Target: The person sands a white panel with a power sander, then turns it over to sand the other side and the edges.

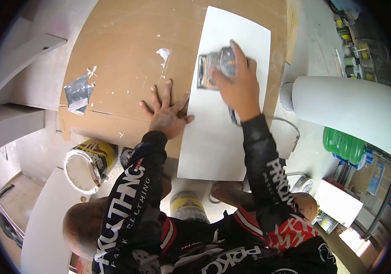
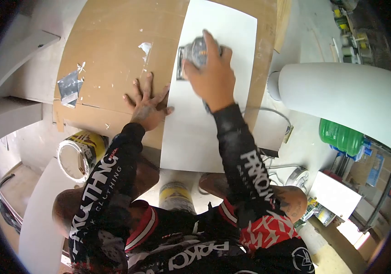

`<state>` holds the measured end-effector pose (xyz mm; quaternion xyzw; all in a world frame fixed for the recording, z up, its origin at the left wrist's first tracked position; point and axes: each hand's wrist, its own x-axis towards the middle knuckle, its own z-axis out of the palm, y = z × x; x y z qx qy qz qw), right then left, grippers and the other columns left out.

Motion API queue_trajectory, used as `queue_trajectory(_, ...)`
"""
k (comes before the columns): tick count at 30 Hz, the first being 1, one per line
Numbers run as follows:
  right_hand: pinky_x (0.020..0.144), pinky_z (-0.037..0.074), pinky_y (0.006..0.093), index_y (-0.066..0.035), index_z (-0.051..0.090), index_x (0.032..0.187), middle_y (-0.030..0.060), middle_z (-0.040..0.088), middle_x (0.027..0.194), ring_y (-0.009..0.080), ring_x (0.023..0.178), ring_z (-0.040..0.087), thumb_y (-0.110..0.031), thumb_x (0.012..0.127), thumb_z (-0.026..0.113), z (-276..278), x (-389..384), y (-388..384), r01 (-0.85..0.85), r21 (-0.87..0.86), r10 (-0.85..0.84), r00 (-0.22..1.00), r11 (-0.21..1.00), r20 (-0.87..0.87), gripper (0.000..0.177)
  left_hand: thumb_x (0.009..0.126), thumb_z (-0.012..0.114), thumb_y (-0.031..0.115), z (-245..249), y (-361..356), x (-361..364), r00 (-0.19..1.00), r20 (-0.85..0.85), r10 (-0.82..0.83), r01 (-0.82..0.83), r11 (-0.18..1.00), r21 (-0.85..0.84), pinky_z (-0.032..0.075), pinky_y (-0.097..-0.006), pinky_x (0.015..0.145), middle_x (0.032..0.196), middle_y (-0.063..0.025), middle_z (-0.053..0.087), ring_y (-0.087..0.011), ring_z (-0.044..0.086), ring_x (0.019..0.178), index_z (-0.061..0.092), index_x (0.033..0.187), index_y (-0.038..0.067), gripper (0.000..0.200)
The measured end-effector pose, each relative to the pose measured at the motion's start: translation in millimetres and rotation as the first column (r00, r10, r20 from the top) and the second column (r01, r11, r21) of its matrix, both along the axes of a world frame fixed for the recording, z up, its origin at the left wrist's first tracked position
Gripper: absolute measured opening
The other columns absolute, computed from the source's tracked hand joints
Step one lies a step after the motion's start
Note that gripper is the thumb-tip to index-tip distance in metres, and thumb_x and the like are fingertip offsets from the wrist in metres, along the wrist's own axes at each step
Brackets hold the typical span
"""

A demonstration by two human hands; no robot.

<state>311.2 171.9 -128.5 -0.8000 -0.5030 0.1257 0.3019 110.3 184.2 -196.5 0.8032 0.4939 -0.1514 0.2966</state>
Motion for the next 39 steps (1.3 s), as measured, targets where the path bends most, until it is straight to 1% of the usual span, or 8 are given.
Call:
queue_trajectory(8,0.101,0.049,0.0443,-0.022,0.043,0.152,0.0227,0.058,0.126,0.0397,0.117,0.060,-0.047,0.078,0.077,-34,99,136,0.018,0.160,-0.061,0.962,0.987,0.266,0.086,0.090,0.061,0.062,0,1,0,1.000,0.001,-0.006,0.006,1.000,-0.012,-0.010,-0.0787,0.109,0.171,-0.0053,-0.012,-0.0464,-0.015,0.153,0.035,0.155,0.045,0.072)
queue_trajectory(18,0.120,0.027,0.0477,-0.004,0.049,0.145,0.0252,0.044,0.152,0.0459,0.138,0.042,-0.047,0.090,0.055,-24,188,223,-0.027,-0.488,0.263,0.868,0.872,0.421,0.070,0.088,0.064,0.060,1,1,0,1.000,0.019,0.012,-0.011,1.000,-0.025,-0.012,-0.0770,0.109,0.170,-0.0056,-0.013,-0.0455,-0.017,0.153,0.037,0.154,0.044,0.073)
queue_trajectory(22,0.119,0.029,0.0447,-0.007,0.067,0.125,0.0220,0.053,0.145,0.0413,0.139,0.042,-0.040,0.093,0.053,-44,190,224,-0.076,0.015,0.071,0.974,0.997,0.213,0.048,0.088,0.064,0.060,2,1,1,1.000,-0.002,0.014,-0.014,0.999,-0.033,-0.012,-0.0771,0.109,0.170,-0.0050,-0.014,-0.0456,-0.017,0.152,0.037,0.154,0.044,0.073)
queue_trajectory(24,0.118,0.031,0.0445,-0.007,0.062,0.132,0.0210,0.055,0.144,0.0393,0.138,0.044,-0.041,0.091,0.057,-72,223,249,-0.401,-0.263,0.454,0.521,0.878,0.723,0.053,0.088,0.064,0.060,4,1,2,1.000,-0.012,0.009,-0.010,0.999,-0.043,-0.011,-0.0771,0.109,0.170,-0.0043,-0.014,-0.0459,-0.017,0.152,0.036,0.154,0.045,0.073)
queue_trajectory(28,0.112,0.040,0.0419,-0.005,0.040,0.151,0.0233,0.060,0.137,0.0388,0.125,0.058,-0.041,0.085,0.067,-31,181,215,-0.001,-0.053,0.005,0.997,0.999,0.080,0.080,0.088,0.064,0.061,2,3,2,1.000,-0.009,0.003,-0.003,0.999,-0.034,-0.011,-0.0772,0.110,0.170,-0.0039,-0.014,-0.0460,-0.016,0.152,0.036,0.154,0.045,0.074)
queue_trajectory(31,0.111,0.042,0.0395,-0.005,0.038,0.153,0.0247,0.061,0.135,0.0373,0.123,0.060,-0.035,0.085,0.069,-12,156,174,-0.079,0.058,0.087,0.984,0.995,-0.153,0.080,0.087,0.065,0.062,-1,1,2,1.000,-0.019,0.000,-0.001,0.999,-0.036,-0.011,-0.0773,0.110,0.170,-0.0039,-0.014,-0.0460,-0.016,0.153,0.036,0.154,0.046,0.075)
queue_trajectory(34,0.099,0.051,0.0396,-0.003,0.039,0.152,0.0228,0.061,0.135,0.0415,0.113,0.064,-0.031,0.083,0.071,-39,156,133,-0.196,0.097,0.165,0.951,0.976,0.262,0.081,0.086,0.066,0.062,-5,1,1,0.999,-0.032,-0.008,0.007,1.000,-0.022,-0.011,-0.0773,0.109,0.170,-0.0038,-0.014,-0.0462,-0.015,0.153,0.036,0.154,0.046,0.076)
queue_trajectory(39,0.099,0.050,0.0424,-0.023,0.044,0.151,0.0206,0.056,0.124,0.0374,0.117,0.059,-0.038,0.081,0.079,-3,67,13,-0.070,-0.025,0.071,0.996,0.997,0.044,0.080,0.087,0.064,0.063,-10,1,-1,1.000,-0.014,-0.009,0.009,1.000,0.016,-0.010,-0.0786,0.108,0.171,-0.0055,-0.012,-0.0485,-0.015,0.152,0.036,0.155,0.045,0.076)
